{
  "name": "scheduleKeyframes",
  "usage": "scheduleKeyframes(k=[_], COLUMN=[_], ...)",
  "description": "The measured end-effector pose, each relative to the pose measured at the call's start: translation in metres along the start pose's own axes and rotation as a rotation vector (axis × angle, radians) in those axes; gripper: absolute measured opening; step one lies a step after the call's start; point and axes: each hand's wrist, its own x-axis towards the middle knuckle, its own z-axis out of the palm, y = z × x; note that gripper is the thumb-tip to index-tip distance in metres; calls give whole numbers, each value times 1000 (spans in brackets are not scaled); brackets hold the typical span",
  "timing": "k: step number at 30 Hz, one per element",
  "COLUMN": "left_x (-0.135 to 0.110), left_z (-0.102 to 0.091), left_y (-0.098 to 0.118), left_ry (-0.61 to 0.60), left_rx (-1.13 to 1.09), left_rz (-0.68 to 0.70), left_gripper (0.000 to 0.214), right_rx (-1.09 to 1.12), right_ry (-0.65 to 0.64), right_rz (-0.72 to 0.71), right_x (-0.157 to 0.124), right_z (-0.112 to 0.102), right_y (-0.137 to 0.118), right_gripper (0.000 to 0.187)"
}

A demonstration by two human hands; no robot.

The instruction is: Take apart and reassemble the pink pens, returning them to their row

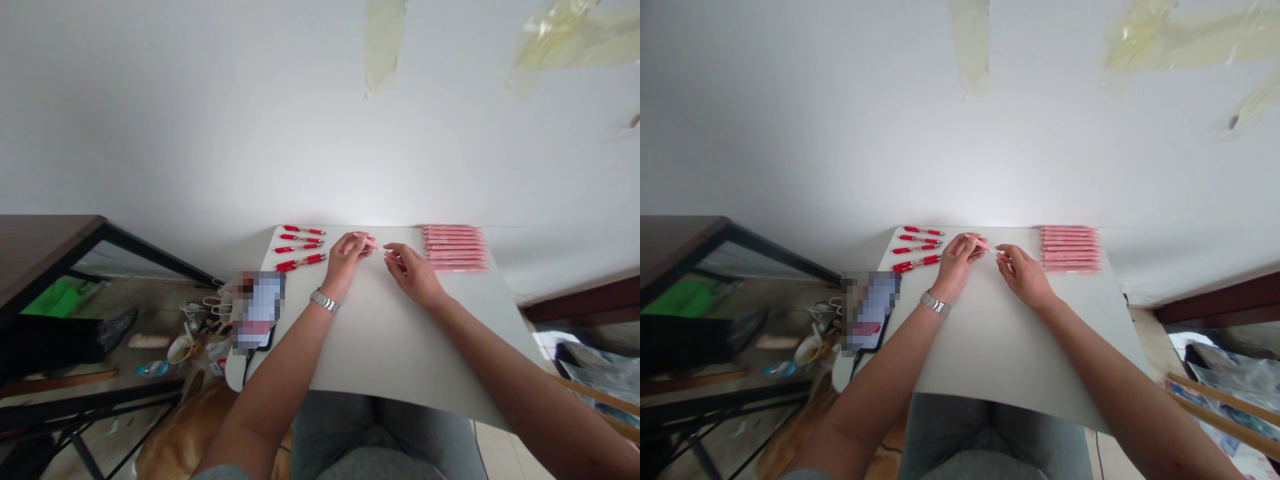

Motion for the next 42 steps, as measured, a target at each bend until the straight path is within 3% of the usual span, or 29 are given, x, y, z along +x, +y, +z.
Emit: scheduleKeyframes(k=[17,24,29,34,38,42], left_x=[7,7,6,1,-5,-9], left_z=[-5,-8,-11,-16,-13,-10], left_y=[0,4,9,9,12,13], left_ry=[153,171,130,120,81,34], left_rx=[-62,12,289,844,1123,1272], left_rz=[-4,70,214,349,343,334], left_gripper=[41,34,32,21,26,16], right_rx=[-29,-30,-23,-22,-20,-26], right_ry=[-3,17,35,51,57,67], right_rz=[-16,-17,-10,-25,-37,-42], right_x=[0,0,1,1,1,0], right_z=[-1,-1,-2,-3,-3,-2], right_y=[4,7,6,5,6,7], right_gripper=[34,35,35,34,33,33])
